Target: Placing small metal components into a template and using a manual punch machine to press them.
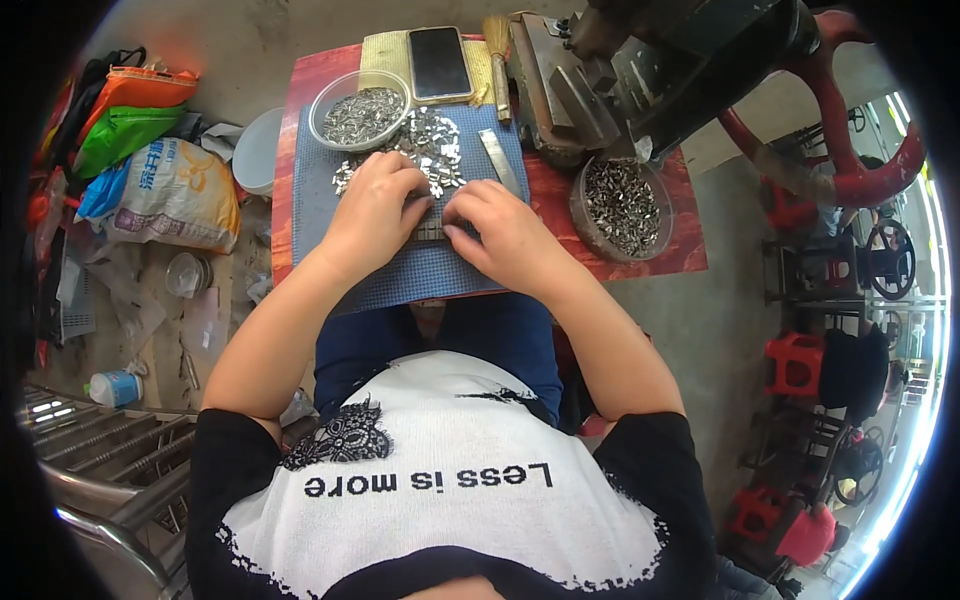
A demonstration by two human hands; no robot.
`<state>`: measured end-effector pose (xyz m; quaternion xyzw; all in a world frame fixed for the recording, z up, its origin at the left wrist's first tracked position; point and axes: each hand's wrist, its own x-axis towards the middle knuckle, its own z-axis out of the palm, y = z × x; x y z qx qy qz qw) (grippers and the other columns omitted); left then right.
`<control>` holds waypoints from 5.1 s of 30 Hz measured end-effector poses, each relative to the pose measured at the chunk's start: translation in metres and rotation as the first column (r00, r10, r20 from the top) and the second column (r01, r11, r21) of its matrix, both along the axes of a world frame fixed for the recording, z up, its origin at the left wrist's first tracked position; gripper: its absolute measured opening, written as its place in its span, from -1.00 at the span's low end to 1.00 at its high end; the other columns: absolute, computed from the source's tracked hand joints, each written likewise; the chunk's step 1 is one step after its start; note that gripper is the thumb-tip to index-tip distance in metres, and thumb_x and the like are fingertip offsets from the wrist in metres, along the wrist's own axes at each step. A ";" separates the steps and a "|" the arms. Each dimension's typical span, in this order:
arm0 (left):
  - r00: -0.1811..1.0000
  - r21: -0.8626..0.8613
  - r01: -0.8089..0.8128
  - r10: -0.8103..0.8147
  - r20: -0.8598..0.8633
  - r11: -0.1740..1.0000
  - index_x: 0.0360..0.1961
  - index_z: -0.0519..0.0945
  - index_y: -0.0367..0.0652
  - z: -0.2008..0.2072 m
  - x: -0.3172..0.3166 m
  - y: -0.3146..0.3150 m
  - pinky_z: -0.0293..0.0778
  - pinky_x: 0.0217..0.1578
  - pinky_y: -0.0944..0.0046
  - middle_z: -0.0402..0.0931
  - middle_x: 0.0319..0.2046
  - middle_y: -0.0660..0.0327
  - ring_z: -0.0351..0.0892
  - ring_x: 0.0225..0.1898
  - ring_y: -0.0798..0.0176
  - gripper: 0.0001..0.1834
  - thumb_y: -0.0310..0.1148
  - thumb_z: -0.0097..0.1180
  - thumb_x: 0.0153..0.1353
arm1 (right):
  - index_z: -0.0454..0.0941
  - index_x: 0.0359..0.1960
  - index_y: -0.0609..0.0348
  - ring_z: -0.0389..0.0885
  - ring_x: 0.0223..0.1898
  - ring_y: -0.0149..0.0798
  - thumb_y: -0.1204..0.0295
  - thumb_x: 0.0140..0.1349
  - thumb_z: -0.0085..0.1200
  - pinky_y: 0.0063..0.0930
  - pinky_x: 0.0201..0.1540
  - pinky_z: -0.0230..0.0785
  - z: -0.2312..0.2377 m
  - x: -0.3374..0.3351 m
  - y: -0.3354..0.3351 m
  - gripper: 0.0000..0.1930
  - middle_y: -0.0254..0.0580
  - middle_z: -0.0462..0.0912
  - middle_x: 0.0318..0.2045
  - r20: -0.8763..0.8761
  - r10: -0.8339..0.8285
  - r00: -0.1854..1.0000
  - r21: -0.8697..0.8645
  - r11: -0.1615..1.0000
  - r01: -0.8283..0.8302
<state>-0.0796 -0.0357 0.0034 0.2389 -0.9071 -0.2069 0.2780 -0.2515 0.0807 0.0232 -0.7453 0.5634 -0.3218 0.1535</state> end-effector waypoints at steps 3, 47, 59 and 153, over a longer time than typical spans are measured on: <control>1.000 0.105 0.000 0.003 -0.021 0.994 -0.28 0.66 -0.24 0.004 0.005 -0.002 0.45 -0.03 0.03 0.59 -0.30 0.03 0.55 -0.14 -0.04 -0.84 -0.47 0.27 0.08 | 0.51 -0.28 0.31 0.56 -0.12 -0.01 0.58 0.13 0.19 -0.25 -0.02 0.42 -0.002 0.002 0.001 -0.85 -0.07 0.57 -0.23 -0.041 -0.021 0.999 0.022 1.000 0.022; 0.993 0.185 -0.098 0.107 -0.041 0.978 -0.34 0.71 -0.20 0.009 0.025 -0.005 0.49 -0.01 0.07 0.53 -0.21 0.13 0.53 -0.05 0.01 -0.90 -0.49 0.29 0.07 | 0.65 -0.27 0.22 0.61 -0.21 -0.04 0.56 0.12 0.20 -0.28 -0.11 0.49 -0.006 0.004 -0.030 -0.87 -0.09 0.60 -0.26 -0.110 -0.123 0.986 -0.018 0.992 0.121; 0.993 0.177 -0.120 0.118 0.019 0.977 -0.18 0.64 -0.26 0.014 0.017 -0.004 0.49 -0.06 0.10 0.57 -0.24 0.04 0.58 -0.14 0.00 -0.77 -0.49 0.28 0.09 | 0.62 -0.26 0.24 0.58 -0.19 -0.03 0.52 0.15 0.24 -0.25 -0.12 0.44 -0.009 0.004 -0.039 -0.87 -0.07 0.56 -0.28 -0.097 -0.121 0.988 0.034 0.992 0.125; 0.995 0.057 -0.073 0.077 -0.062 0.996 -0.31 0.67 -0.22 0.005 0.040 -0.006 0.45 -0.05 0.10 0.58 -0.28 0.09 0.50 -0.12 0.00 -0.87 -0.50 0.31 0.07 | 0.66 -0.36 0.21 0.62 -0.25 0.03 0.46 0.14 0.23 -0.14 -0.14 0.47 -0.010 0.024 -0.056 -0.91 -0.06 0.65 -0.38 -0.020 -0.297 0.955 -0.054 0.954 0.296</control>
